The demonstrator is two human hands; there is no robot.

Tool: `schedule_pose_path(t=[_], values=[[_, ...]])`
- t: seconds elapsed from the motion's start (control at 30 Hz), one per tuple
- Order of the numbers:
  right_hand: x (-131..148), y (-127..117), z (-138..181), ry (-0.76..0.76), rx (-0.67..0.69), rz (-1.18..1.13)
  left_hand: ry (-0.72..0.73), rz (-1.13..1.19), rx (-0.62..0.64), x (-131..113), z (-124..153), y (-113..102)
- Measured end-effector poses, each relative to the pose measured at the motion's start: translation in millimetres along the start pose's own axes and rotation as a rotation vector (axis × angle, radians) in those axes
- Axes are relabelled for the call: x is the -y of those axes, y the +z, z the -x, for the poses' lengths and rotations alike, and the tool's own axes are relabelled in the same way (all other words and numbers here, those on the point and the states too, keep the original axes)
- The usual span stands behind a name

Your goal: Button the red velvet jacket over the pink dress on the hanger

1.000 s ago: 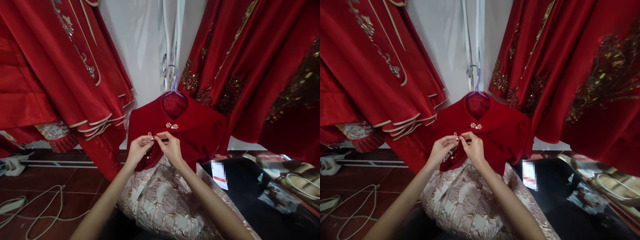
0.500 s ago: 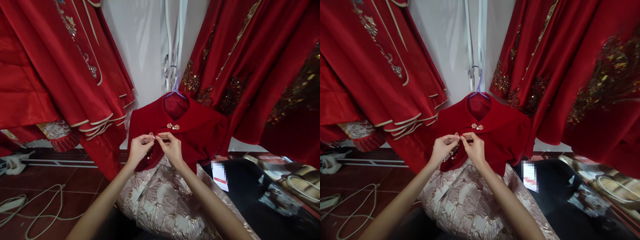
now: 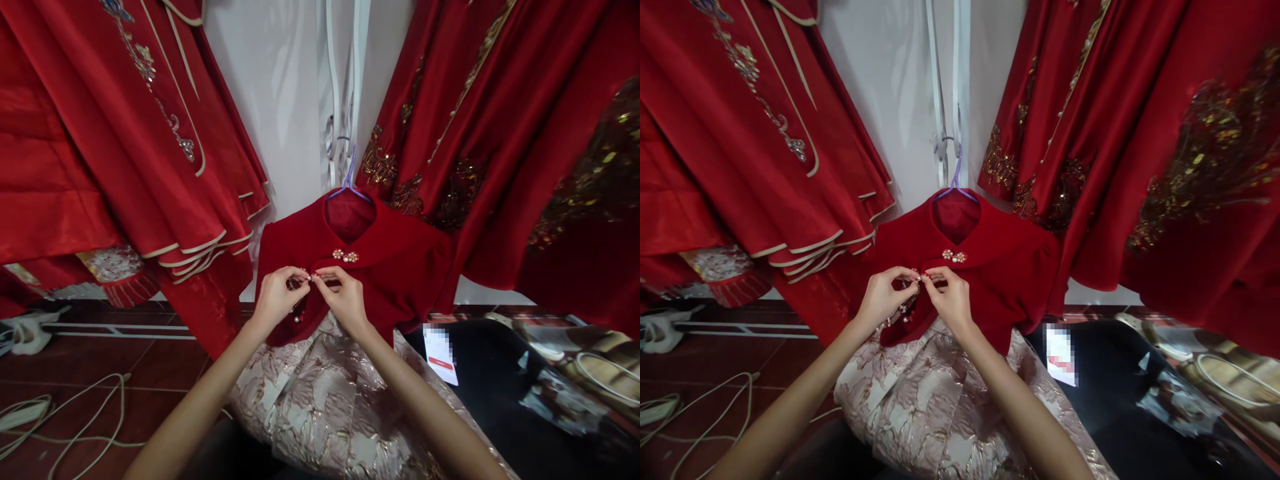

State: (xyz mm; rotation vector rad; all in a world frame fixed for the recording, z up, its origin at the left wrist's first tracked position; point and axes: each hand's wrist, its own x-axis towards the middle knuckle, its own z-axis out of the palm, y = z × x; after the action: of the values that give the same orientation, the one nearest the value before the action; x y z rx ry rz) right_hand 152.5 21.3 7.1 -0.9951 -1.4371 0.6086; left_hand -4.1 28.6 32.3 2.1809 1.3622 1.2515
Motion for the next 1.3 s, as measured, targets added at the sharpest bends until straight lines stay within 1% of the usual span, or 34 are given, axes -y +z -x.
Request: schedule_pose_path(t=[0.1,0.17,0.37,0.5,0.6,0.7,0.73,0.77,0.87,0.9,0.97,1.03,1.13,1.2,1.23,1.3], values=[[0,-4,-2,-0.022,0.074,-0.008,-0.038,0.007,0.015,1,-1,1],[-1,-6,-2,-0.034,0.094,0.012,-0.054,0.016,0.014,1,-1,1],[-5,-4,-6,-0.06,0.073,0.08,-0.026,-0.038,0.019,-3,-3,2],[-2,-3,-12,-0.053,0.082,0.083,-0.007,-0.07,0.065,-6,-5,0],[1,-13,-11,-0.028,0.139,0.05,-0.026,-0.028,0.066,-3,0,-2],[-5,-36,1,0.015,0.176,0.068,-0.084,0.018,0.041,8,13,-5],[-9,-46,6,0.044,0.183,0.073,-0.113,0.034,0.066,12,17,-8],[-13,-56,12,0.086,0.203,0.072,-0.139,0.054,0.118,16,21,-10],[-20,-80,25,0.219,0.245,0.079,-0.183,0.123,0.334,26,30,-21],[-20,-83,27,0.204,0.255,0.123,-0.184,0.139,0.386,27,31,-24],[-17,-81,32,0.128,0.257,0.253,-0.191,0.17,0.455,27,32,-28],[-15,-70,37,0.034,0.233,0.415,-0.222,0.233,0.544,23,33,-29],[-21,-52,45,-0.028,0.165,0.604,-0.281,0.365,0.712,12,35,-24],[-31,-48,45,-0.006,0.13,0.623,-0.279,0.403,0.77,6,37,-17],[-36,-51,43,0.024,0.128,0.6,-0.27,0.411,0.782,4,37,-14],[-43,-62,37,0.114,0.151,0.482,-0.258,0.428,0.784,2,38,-8]])
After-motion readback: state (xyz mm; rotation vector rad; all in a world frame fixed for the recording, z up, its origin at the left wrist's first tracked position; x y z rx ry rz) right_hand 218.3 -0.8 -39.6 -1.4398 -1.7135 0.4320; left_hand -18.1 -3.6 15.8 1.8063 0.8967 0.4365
